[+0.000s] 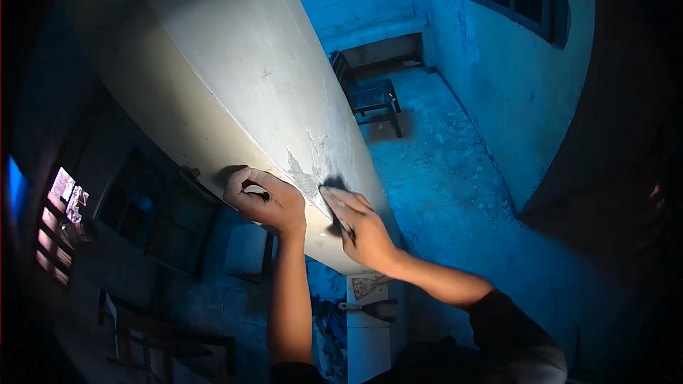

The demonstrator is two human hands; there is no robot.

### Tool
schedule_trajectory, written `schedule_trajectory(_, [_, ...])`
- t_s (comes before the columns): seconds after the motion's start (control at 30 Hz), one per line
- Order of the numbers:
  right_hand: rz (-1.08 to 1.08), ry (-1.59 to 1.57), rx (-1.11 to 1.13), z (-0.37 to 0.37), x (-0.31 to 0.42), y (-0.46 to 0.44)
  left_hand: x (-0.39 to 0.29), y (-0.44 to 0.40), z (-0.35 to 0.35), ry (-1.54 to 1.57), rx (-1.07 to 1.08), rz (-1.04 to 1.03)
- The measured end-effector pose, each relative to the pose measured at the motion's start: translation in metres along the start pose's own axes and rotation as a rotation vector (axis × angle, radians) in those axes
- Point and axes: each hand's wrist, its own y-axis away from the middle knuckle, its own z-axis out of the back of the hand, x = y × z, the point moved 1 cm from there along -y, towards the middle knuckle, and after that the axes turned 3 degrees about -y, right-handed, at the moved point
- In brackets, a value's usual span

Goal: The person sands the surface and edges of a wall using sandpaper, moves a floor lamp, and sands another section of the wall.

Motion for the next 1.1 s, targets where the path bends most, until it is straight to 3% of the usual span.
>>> schedule_trajectory(0.07, [-0.027,0.005,-0.027,0.001,-0.002,-0.009,-0.003,-0.001,0.001,-0.009,-0.009,-0.020])
schedule_trajectory(0.13, [0.077,0.119,-0.079,0.001,-0.023,-0.046,-0.003,-0.001,0.002,-0.007,-0.018,-0.022])
schedule_trajectory(0.2, [0.040,0.055,0.001,0.015,-0.030,-0.079,-0.004,-0.002,0.001,-0.025,-0.041,-0.013])
schedule_trajectory(0.4, [0.029,-0.017,0.043,0.012,-0.012,-0.030,-0.003,0.000,-0.001,-0.055,-0.059,-0.024])
schedule_trajectory(0.57, [0.119,0.014,-0.028,0.015,-0.035,-0.081,-0.004,-0.002,0.001,-0.042,-0.035,-0.016])
schedule_trajectory(0.7, [-0.105,-0.110,0.068,0.019,-0.012,-0.058,-0.004,0.000,0.002,-0.069,-0.028,-0.013])
schedule_trajectory(0.8, [-0.056,0.029,0.061,0.009,0.008,-0.012,-0.004,0.000,0.000,-0.041,-0.027,0.015])
schedule_trajectory(0.87, [0.046,0.105,-0.011,0.008,-0.009,-0.035,-0.002,0.001,0.002,-0.068,-0.021,-0.011])
schedule_trajectory(0.97, [-0.016,0.091,0.014,0.020,-0.020,-0.085,0.001,0.001,0.000,-0.066,-0.006,-0.013])
schedule_trajectory(1.03, [-0.265,0.041,0.316,0.042,0.000,-0.096,0.000,0.000,0.001,-0.056,0.008,-0.040])
schedule_trajectory(1.07, [-0.269,0.035,0.318,0.037,-0.006,-0.083,-0.001,0.002,0.004,-0.061,0.014,-0.041])
schedule_trajectory(1.1, [-0.105,0.052,0.206,0.026,-0.014,-0.061,0.000,0.003,0.004,-0.052,0.016,-0.013])
